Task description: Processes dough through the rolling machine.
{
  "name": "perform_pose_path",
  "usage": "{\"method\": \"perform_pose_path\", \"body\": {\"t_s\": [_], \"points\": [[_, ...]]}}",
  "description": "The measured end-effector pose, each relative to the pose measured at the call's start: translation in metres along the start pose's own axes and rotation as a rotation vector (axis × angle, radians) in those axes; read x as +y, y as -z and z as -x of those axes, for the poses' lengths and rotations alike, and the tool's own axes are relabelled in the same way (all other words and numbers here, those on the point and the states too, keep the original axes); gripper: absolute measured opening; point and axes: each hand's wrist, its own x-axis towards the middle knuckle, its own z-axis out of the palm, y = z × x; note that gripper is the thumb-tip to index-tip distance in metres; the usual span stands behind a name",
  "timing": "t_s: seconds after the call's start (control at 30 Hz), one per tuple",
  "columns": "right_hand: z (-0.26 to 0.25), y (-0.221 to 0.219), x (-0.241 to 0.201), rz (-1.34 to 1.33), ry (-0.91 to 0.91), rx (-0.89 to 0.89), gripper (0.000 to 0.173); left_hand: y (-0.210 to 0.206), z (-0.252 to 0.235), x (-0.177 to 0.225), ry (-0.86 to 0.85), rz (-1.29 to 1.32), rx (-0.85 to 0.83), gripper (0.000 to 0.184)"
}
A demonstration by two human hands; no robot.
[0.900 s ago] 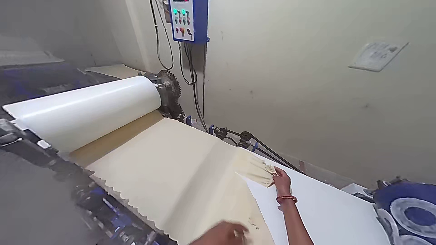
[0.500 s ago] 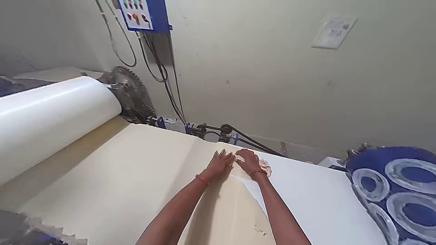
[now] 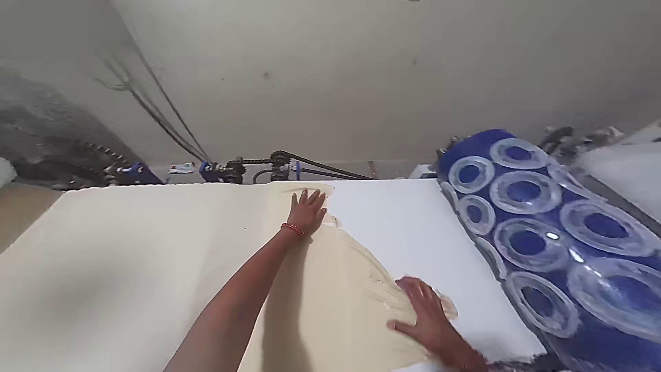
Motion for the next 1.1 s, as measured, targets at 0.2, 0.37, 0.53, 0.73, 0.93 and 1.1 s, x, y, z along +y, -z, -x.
{"method": "perform_pose_path", "body": {"t_s": [0.2,0.37,0.53,0.73,0.93,1.1], "points": [[0.091,-0.057,-0.024,0.113,-0.105,0.476,0.026,0.000,-0.011,0.032,0.002,-0.065,0.038,0.051],[0.094,-0.039,-0.024,-0.289,-0.305,0.752,0.027,-0.003,-0.027,0.050,0.013,-0.006,-0.032,0.055],[0.064,-0.023,-0.059,-0.434,-0.293,0.801,0.025,0.008,0.017,0.067,-0.010,0.066,0.009,0.061],[-0.040,-0.020,-0.093,-0.112,-0.211,0.430,0.061,-0.027,0.058,0.075,0.018,-0.101,-0.066,0.065],[-0.069,-0.030,-0.072,0.090,-0.225,0.236,0.032,-0.040,0.038,0.099,0.023,-0.109,-0.063,0.071],[0.039,-0.032,-0.038,0.151,-0.419,0.439,0.026,-0.047,0.019,0.123,0.043,-0.101,-0.126,0.086]]}}
